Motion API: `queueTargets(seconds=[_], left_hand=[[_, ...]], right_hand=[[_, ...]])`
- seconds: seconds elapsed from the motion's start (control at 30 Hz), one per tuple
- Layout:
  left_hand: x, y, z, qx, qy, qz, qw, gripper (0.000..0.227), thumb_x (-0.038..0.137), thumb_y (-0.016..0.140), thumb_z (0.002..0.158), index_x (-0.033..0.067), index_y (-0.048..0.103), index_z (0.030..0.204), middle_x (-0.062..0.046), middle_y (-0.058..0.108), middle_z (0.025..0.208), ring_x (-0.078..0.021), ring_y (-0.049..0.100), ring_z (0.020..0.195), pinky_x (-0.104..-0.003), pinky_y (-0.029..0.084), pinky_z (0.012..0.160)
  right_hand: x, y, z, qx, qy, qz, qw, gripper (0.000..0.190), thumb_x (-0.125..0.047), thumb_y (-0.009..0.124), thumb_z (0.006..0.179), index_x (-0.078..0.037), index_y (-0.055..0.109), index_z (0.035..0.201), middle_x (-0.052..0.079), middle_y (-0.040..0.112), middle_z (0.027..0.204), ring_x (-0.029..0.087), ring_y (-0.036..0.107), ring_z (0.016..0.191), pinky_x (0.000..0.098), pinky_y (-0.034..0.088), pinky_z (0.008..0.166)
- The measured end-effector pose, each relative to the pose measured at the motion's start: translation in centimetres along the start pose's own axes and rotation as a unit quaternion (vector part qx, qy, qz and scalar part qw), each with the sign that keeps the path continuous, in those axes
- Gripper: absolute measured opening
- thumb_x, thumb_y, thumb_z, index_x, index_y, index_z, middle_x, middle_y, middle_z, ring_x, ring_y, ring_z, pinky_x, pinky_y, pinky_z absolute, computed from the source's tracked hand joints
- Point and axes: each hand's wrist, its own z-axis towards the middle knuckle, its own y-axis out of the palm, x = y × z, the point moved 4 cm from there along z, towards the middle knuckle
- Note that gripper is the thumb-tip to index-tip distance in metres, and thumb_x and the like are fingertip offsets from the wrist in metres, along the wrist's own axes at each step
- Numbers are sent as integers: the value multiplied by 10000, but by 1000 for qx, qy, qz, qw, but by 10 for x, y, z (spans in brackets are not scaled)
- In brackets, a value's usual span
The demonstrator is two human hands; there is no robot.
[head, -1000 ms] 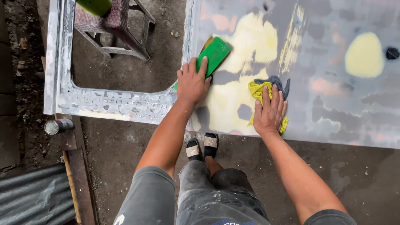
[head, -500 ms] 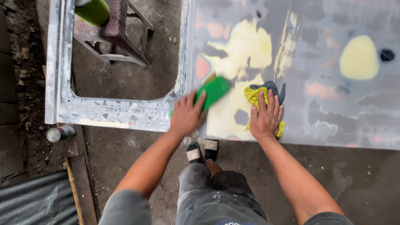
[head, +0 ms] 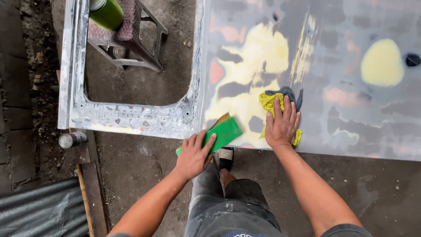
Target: The person dips a yellow cloth into a green bucket and wipes a large metallic surface. They use a green rectangular tool to spread a white substance across the surface while simultaneously wiping with the cloth. The person moves around the surface, continuing to spread and wipe the substance.
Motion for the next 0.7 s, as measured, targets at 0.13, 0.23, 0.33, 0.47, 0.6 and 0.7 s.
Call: queueTargets(seconds=[0.13,0.23,0.33,0.47,0.6,0.7], left_hand=[[-11,6,40,-8,17,-7,1000,738,405,661,903,148,397,1543,-212,483,1419,-382,524,1182,-509,423,927],[-40,9,118,-4,-30,18,999,677,423,641,966,172,401,1547,-220,471,1415,-380,516,1157,-522,417,924],[-64,10,182,31,-97,26,994,749,408,653,882,166,398,1543,-171,446,1440,-371,490,1178,-537,400,914],[-71,6,190,52,-94,9,994,704,411,646,938,156,399,1546,-179,450,1440,-387,492,1186,-539,402,942],[-33,8,93,2,16,-5,1000,727,383,626,961,143,366,1596,-241,468,1463,-397,513,1249,-516,422,943],[-6,2,16,-43,32,-9,999,709,360,618,909,139,400,1546,-234,467,1468,-385,524,1179,-505,438,910]], right_hand=[[1,1,0,-7,-1,-1,1000,580,-326,505,1043,-155,435,1593,159,288,1687,415,224,1542,607,96,1236],[2,3,-2,-6,3,-4,1000,586,-329,505,1036,-154,435,1592,157,293,1687,414,231,1541,605,99,1239],[5,0,-4,-4,6,-10,1000,581,-333,507,1041,-149,437,1588,163,292,1689,420,232,1539,607,100,1237],[0,1,-4,-6,5,-2,1000,591,-333,505,1044,-157,426,1603,151,294,1692,403,233,1556,598,109,1251],[0,3,6,-23,13,-10,1000,607,-344,509,1027,-152,421,1596,153,273,1691,406,216,1551,604,95,1240],[-4,2,21,-32,6,-21,999,640,-365,512,1016,-137,404,1604,159,252,1694,411,199,1551,610,81,1227]])
